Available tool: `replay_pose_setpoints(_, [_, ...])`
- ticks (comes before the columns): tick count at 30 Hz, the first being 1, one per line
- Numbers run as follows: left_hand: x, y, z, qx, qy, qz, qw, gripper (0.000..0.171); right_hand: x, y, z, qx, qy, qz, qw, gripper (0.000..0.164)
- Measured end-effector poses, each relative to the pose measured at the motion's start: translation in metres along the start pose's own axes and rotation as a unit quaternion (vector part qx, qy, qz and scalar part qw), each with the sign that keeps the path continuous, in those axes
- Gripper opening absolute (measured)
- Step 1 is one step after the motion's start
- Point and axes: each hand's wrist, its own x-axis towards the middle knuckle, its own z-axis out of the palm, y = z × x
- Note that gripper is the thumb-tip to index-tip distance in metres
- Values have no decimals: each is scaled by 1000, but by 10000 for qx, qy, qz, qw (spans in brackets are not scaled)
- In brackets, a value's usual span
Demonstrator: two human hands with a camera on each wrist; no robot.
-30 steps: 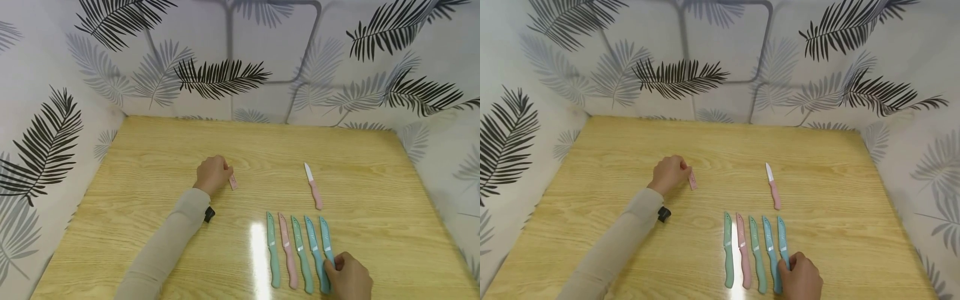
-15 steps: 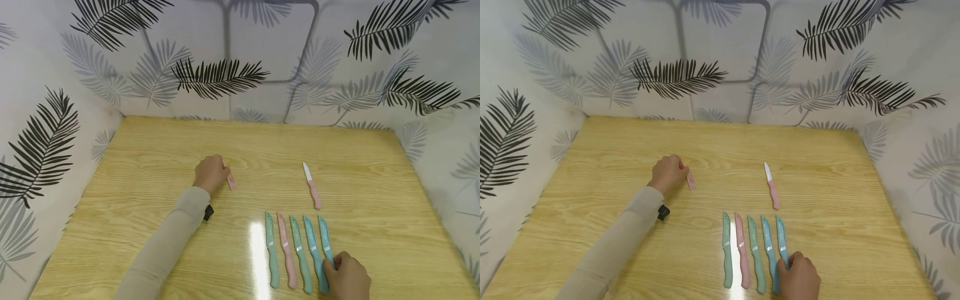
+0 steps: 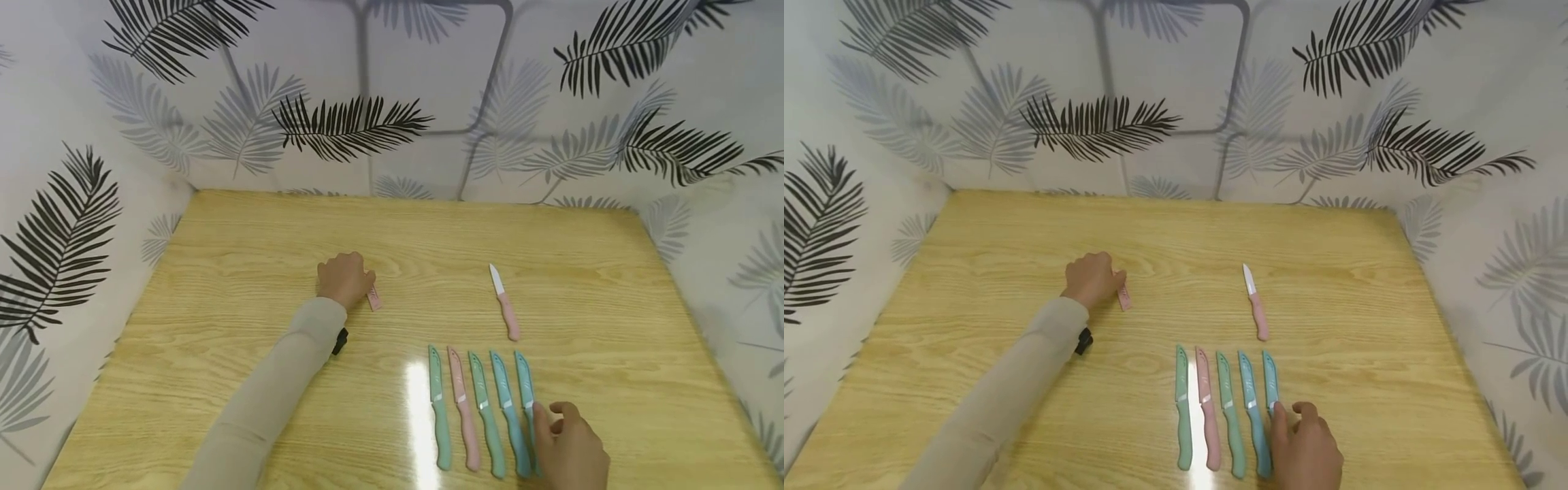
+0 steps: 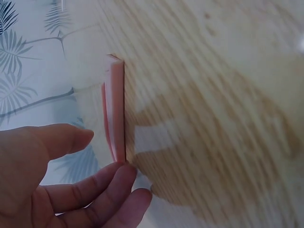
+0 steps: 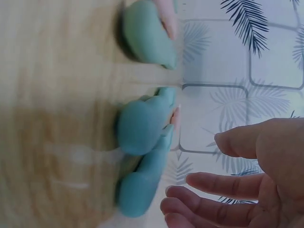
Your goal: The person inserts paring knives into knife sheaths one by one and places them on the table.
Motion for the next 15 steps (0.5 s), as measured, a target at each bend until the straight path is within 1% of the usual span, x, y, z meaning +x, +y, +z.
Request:
replay_pose_setpoints(3, [2, 1, 1, 86, -7, -54, 9999, 32, 0, -2, -1, -24, -118, -68, 9999, 51])
replay_pose_setpoints(8, [3, 4, -1, 133, -157, -69, 9998, 33, 0, -4, -2, -20, -357, -118, 9993, 52])
replay_pose_setpoints(11, [3, 6, -1, 152, -222, -146, 9995, 30, 1, -4, -2, 25, -477, -74, 9988, 52])
replay_pose_setpoints(15, [4, 6, -1, 117, -253, -230, 9993, 25, 1, -5, -2, 71, -535, -21, 9985, 52])
